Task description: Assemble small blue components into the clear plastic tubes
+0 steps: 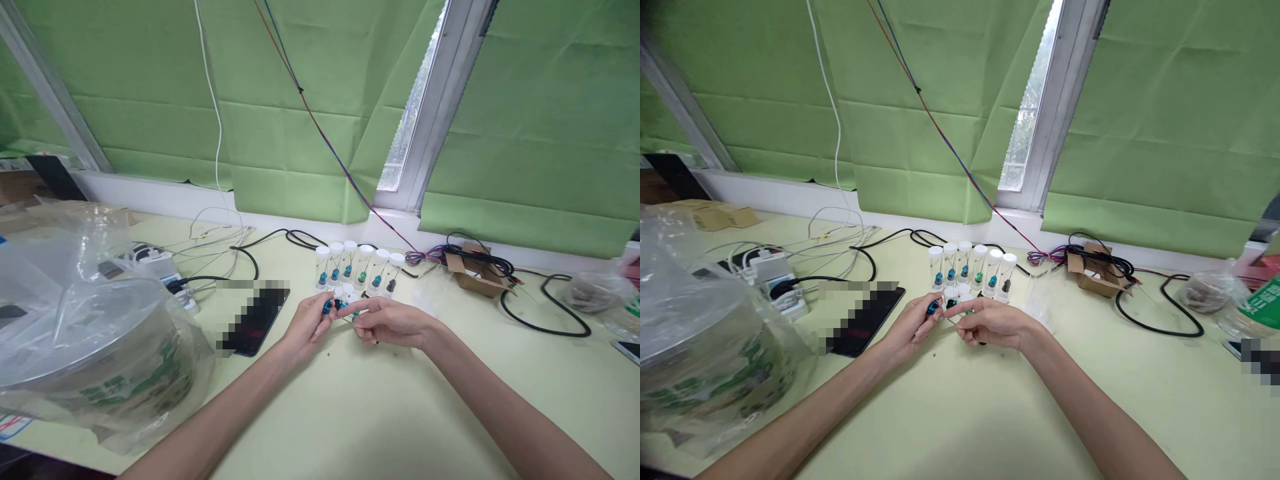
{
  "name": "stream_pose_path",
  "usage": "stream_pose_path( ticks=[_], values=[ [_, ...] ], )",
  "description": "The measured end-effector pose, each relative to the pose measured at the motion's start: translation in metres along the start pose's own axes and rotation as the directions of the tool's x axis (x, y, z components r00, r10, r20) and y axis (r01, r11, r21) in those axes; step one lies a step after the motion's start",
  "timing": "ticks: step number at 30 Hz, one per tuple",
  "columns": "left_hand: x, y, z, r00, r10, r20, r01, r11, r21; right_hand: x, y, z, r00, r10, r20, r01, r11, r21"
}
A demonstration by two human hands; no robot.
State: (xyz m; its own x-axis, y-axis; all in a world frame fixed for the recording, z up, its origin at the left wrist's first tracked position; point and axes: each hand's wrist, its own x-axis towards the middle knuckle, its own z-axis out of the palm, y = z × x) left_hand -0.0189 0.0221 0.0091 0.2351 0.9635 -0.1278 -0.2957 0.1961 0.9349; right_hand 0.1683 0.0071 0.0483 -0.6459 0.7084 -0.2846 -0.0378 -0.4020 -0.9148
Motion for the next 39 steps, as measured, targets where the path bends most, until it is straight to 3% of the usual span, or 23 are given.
stream_pose_path(
  ticks=[9,17,27,32,39],
  values=[
    [-0.003,0.003,0.004,0.999,-0.044,-0.002,0.044,0.999,0.004,-0.001,0.0,-0.016,0.995,-0.053,0.083,0.05,0.998,0.038],
    [-0.003,0.003,0.004,0.998,-0.058,0.017,0.058,0.998,0.005,0.0,-0.001,-0.008,0.974,-0.196,-0.11,0.183,0.975,-0.123],
    [-0.003,-0.005,0.005,0.993,-0.08,0.089,0.079,0.997,0.015,0.009,0.004,0.012,0.82,-0.473,-0.322,0.32,0.846,-0.427],
    [-0.004,-0.005,0.007,0.991,-0.108,0.075,0.107,0.994,0.021,0.01,0.007,0.015,0.765,-0.558,-0.321,0.34,0.774,-0.534],
    [-0.006,-0.005,0.008,0.992,-0.109,0.07,0.107,0.994,0.038,0.011,0.012,0.021,0.686,-0.681,-0.254,0.282,0.572,-0.77]
  ],
)
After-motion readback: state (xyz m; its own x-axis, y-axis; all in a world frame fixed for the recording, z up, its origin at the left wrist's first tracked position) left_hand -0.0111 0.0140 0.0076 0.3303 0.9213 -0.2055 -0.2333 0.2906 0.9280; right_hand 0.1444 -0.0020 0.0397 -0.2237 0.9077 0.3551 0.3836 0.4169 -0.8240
